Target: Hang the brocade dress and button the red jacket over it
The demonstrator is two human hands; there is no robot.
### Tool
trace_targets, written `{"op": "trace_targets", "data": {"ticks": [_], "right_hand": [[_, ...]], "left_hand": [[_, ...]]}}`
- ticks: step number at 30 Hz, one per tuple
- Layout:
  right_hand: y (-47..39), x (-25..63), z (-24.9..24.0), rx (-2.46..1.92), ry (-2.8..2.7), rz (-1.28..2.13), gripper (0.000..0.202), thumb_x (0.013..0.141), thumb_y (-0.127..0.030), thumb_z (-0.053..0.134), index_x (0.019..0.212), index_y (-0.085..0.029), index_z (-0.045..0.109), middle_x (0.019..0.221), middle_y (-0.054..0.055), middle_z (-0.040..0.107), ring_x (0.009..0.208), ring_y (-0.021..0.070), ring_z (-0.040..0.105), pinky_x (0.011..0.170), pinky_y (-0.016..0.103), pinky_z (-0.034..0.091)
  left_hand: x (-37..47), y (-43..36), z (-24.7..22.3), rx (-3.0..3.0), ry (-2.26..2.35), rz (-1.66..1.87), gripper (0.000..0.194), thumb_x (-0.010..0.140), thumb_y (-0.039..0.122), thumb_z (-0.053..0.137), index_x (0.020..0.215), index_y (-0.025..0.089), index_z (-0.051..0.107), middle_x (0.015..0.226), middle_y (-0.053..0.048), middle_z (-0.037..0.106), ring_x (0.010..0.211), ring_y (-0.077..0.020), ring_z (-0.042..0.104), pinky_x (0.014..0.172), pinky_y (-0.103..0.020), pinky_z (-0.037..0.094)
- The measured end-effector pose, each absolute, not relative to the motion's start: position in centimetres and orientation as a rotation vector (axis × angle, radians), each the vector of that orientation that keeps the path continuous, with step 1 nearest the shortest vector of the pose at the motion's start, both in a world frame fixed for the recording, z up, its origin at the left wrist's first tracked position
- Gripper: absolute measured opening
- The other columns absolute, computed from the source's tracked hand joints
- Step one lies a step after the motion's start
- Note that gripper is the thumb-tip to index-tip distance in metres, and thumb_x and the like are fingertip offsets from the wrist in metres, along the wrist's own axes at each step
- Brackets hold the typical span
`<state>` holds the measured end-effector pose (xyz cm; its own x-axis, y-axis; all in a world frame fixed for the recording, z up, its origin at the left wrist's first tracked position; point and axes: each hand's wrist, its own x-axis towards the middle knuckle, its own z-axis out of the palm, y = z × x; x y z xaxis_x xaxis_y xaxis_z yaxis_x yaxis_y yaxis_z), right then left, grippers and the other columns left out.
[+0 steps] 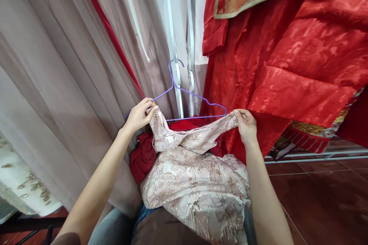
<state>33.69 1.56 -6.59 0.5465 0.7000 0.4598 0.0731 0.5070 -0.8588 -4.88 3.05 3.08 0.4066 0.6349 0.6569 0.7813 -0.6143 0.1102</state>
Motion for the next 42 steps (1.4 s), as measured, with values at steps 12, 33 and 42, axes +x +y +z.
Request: {"op": "trace_targets", "data": {"ticks": [12,33,42], "right_hand": [[2.4,33.6,-6.4,-0.989,-0.888,0.462,0.033,0.062,-0.048,0.075,0.078,-0.022,0.063,0.072,0.001,0.065,0.063,0.0155,0.06,0.066,0.031,0.049],[1.1,33.5,-6.0,-0.969,-0.91,0.479,0.033,0.061,-0.049,0.077,0.077,-0.022,0.065,0.068,-0.001,0.064,0.061,0.0143,0.059,0.063,0.029,0.047],[0.5,33.7,-6.1,-0.977,-0.967,0.458,0.033,0.064,-0.051,0.074,0.079,-0.023,0.063,0.07,0.0,0.065,0.064,0.0161,0.061,0.065,0.031,0.049]], "left_hand": [[-5.2,3.2,3.3,-2.436,-1.242,-0.992,0.023,0.092,0.034,0.043,0.089,0.019,0.061,0.106,-0.006,0.061,0.089,-0.0169,0.061,0.074,-0.025,0.044],[-5.5,3.3,3.6,-2.43,-1.224,-1.006,0.022,0.092,0.033,0.043,0.086,0.019,0.06,0.1,-0.005,0.061,0.087,-0.0164,0.06,0.074,-0.025,0.044],[-5.5,3.5,3.7,-2.447,-1.221,-1.006,0.025,0.092,0.035,0.042,0.084,0.019,0.059,0.098,-0.005,0.06,0.086,-0.0169,0.06,0.075,-0.026,0.044]]}}
